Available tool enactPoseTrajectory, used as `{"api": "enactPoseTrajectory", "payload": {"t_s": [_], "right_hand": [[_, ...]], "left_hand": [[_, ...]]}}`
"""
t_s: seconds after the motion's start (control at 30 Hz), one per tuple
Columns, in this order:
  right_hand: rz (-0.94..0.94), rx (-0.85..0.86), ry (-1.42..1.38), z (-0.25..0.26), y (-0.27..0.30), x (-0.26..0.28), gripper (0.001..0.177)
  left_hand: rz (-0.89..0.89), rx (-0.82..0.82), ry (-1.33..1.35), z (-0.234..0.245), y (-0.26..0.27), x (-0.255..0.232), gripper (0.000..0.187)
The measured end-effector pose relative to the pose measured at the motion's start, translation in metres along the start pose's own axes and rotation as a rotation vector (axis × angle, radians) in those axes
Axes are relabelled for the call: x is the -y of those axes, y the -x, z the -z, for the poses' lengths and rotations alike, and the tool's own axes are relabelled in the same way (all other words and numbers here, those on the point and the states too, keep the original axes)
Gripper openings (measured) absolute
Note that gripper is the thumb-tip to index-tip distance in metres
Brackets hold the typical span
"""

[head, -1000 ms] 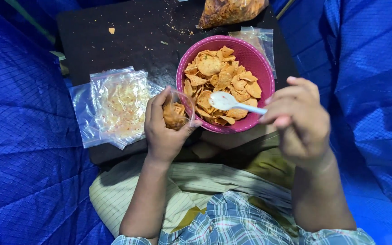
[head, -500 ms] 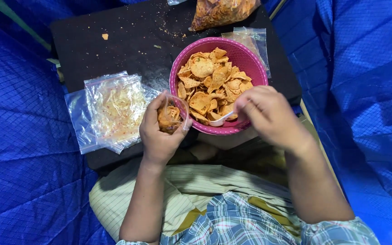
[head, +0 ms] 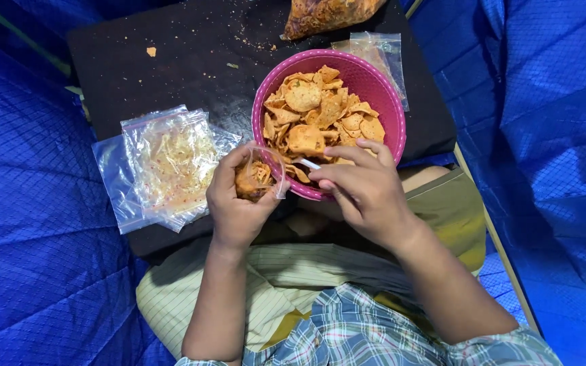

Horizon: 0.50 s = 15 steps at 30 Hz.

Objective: A person is scooping chips from a bowl into a small plastic bag using a spoon.

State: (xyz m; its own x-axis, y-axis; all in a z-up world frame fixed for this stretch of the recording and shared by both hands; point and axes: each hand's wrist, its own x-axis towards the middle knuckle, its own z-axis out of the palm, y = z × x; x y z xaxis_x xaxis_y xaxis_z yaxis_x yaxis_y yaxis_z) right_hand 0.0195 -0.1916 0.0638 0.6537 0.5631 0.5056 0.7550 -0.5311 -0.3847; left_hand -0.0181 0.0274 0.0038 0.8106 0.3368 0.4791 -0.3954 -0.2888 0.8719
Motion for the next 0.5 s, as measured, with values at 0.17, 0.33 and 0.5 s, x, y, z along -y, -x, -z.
{"api": "enactPoseTrajectory", "payload": {"t_s": [0.17, 0.33, 0.5], "right_hand": [[0.000, -0.118, -0.063, -0.005, 0.009, 0.004, 0.021], [-0.023, -0.202, -0.099, -0.001, 0.015, 0.007, 0.025], [-0.035, -0.283, -0.129, 0.011, 0.024, 0.004, 0.032]], "left_hand": [[-0.022, -0.016, -0.032, 0.001, 0.001, 0.001, 0.076], [-0.045, -0.028, -0.048, 0.000, 0.003, 0.001, 0.075], [-0.053, -0.030, -0.034, 0.000, 0.003, 0.003, 0.078]]}}
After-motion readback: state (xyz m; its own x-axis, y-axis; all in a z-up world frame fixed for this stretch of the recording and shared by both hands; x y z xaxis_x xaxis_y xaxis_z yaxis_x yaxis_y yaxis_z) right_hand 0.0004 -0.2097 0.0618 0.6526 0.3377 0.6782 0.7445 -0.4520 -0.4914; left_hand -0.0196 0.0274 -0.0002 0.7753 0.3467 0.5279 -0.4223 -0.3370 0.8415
